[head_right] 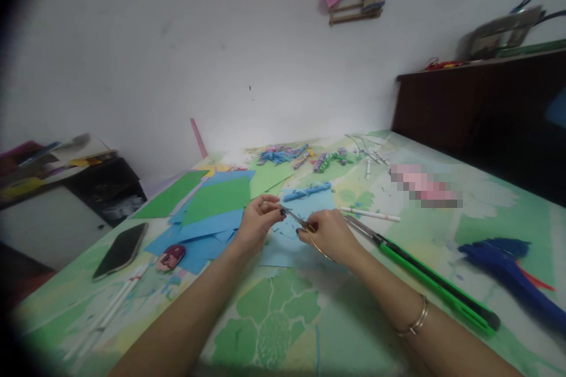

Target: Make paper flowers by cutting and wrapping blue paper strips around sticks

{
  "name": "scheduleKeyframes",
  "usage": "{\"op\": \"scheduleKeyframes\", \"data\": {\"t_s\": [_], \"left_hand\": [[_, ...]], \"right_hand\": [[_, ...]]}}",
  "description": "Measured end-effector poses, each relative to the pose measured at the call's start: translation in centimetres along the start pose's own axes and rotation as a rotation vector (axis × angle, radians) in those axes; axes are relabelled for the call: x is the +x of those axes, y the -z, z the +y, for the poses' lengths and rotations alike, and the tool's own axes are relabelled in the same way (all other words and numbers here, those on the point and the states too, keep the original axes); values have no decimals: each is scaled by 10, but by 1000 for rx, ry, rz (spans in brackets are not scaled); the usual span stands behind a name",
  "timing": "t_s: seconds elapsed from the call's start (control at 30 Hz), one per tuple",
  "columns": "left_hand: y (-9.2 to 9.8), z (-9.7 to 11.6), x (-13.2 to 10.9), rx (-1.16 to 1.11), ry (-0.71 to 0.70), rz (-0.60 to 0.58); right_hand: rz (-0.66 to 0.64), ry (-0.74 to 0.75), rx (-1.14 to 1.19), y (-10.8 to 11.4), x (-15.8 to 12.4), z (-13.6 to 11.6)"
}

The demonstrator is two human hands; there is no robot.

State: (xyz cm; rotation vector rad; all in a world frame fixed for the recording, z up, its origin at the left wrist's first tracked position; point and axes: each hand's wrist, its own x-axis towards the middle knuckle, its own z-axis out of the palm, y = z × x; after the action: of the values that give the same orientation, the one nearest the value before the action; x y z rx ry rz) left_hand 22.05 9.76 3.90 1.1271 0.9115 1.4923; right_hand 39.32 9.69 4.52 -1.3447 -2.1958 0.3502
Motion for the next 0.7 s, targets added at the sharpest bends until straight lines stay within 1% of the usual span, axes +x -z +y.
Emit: {"op": "scheduleKeyframes", "data": {"t_s": [0.7], "left_hand": [[1, -1, 1, 1, 8, 18]], "right_hand": [[1, -6, 9, 1, 1, 2]]}}
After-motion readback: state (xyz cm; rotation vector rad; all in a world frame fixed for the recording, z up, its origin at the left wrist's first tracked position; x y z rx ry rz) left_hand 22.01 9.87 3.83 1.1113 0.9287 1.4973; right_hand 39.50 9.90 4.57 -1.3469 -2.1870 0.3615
